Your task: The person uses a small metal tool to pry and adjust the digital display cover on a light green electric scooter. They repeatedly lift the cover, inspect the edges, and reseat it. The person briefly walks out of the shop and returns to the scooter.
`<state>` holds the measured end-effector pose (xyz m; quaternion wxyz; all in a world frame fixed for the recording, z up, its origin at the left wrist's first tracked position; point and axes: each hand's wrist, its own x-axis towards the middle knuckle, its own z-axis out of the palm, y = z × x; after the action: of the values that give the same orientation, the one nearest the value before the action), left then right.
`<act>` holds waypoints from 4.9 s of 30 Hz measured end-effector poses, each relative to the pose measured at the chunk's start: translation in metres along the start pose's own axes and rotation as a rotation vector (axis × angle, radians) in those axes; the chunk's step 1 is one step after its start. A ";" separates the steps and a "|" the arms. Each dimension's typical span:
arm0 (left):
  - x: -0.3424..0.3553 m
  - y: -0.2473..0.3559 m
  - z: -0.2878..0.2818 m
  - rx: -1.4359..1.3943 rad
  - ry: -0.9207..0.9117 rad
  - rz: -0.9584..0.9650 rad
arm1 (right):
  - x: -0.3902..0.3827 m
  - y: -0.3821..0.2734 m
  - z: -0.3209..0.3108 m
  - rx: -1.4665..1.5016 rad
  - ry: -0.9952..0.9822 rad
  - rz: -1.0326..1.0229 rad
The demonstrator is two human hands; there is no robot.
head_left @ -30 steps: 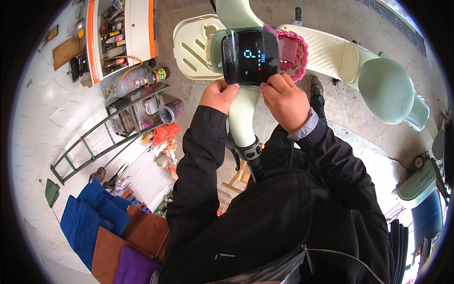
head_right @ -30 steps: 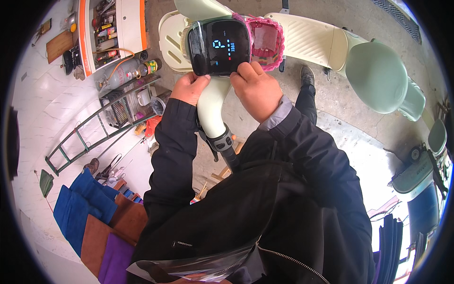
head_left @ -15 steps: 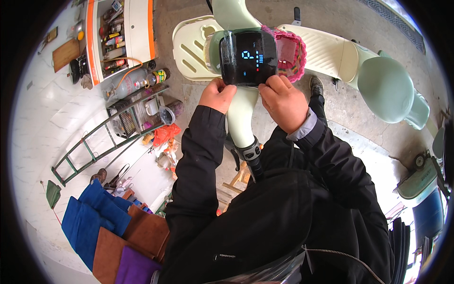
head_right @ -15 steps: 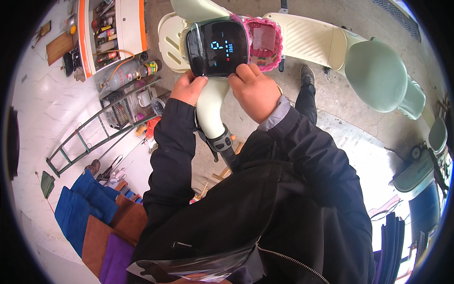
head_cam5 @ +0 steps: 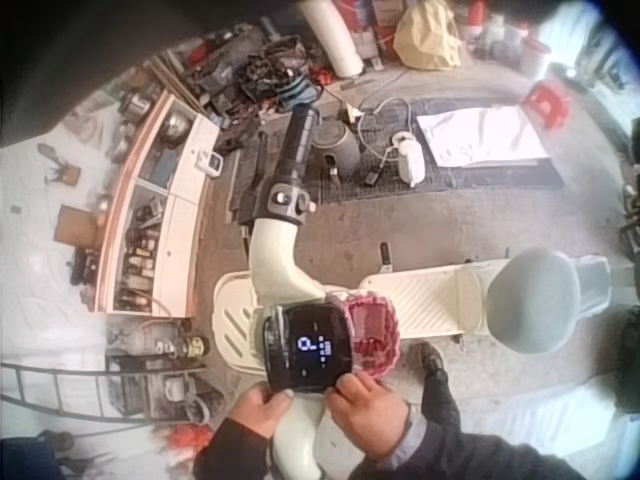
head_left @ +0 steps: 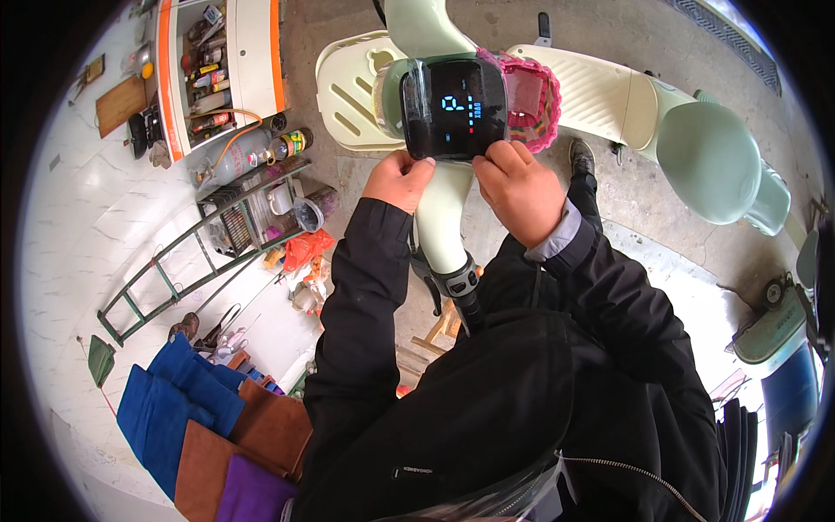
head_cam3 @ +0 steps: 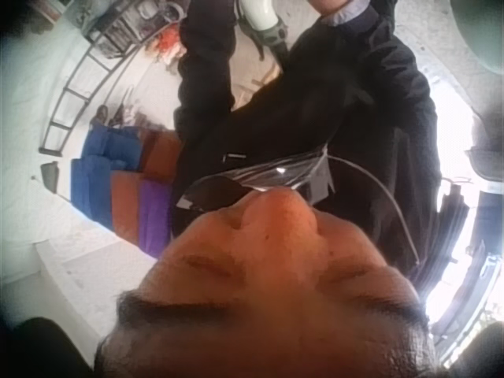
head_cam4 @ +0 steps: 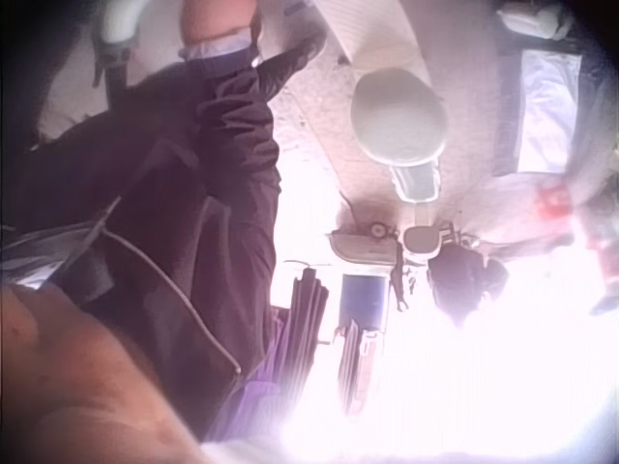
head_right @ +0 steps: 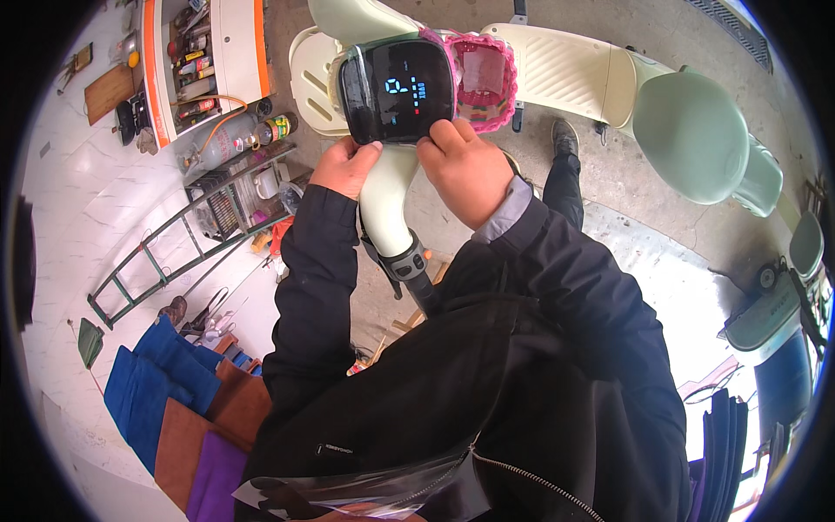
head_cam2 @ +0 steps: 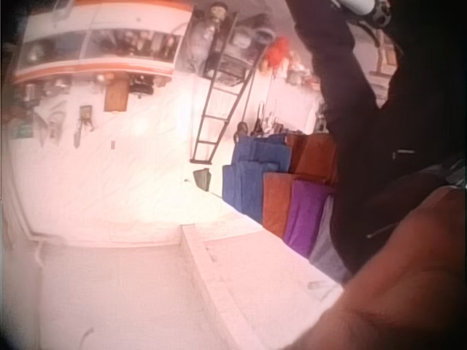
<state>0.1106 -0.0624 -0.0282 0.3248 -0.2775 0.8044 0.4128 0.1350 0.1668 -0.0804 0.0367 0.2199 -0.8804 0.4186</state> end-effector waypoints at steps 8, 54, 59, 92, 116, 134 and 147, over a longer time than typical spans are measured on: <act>0.000 -0.003 0.000 -0.021 0.005 0.008 | -0.001 -0.006 -0.001 -0.040 0.002 0.000; 0.007 0.014 -0.006 0.195 -0.042 -0.034 | -0.006 0.012 -0.011 0.006 0.149 -0.018; 0.011 0.019 -0.006 0.301 -0.038 -0.048 | -0.006 0.015 -0.014 0.022 0.169 -0.032; -0.088 0.068 0.048 -0.494 -0.165 0.393 | 0.000 -0.015 -0.074 1.642 -0.234 0.739; -0.156 0.107 0.134 -0.400 -0.171 0.810 | -0.112 -0.055 -0.190 0.456 0.172 0.396; -0.234 0.154 0.211 -0.397 -0.681 0.733 | -0.239 -0.034 -0.250 0.589 0.569 0.254; -0.311 0.185 0.223 -0.415 -0.703 0.599 | -0.169 -0.039 -0.373 0.939 0.549 0.106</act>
<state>0.2414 0.2750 0.1951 0.3813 0.0622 0.5918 0.7075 0.2585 0.4864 0.1465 0.1420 0.0506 -0.5668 0.8099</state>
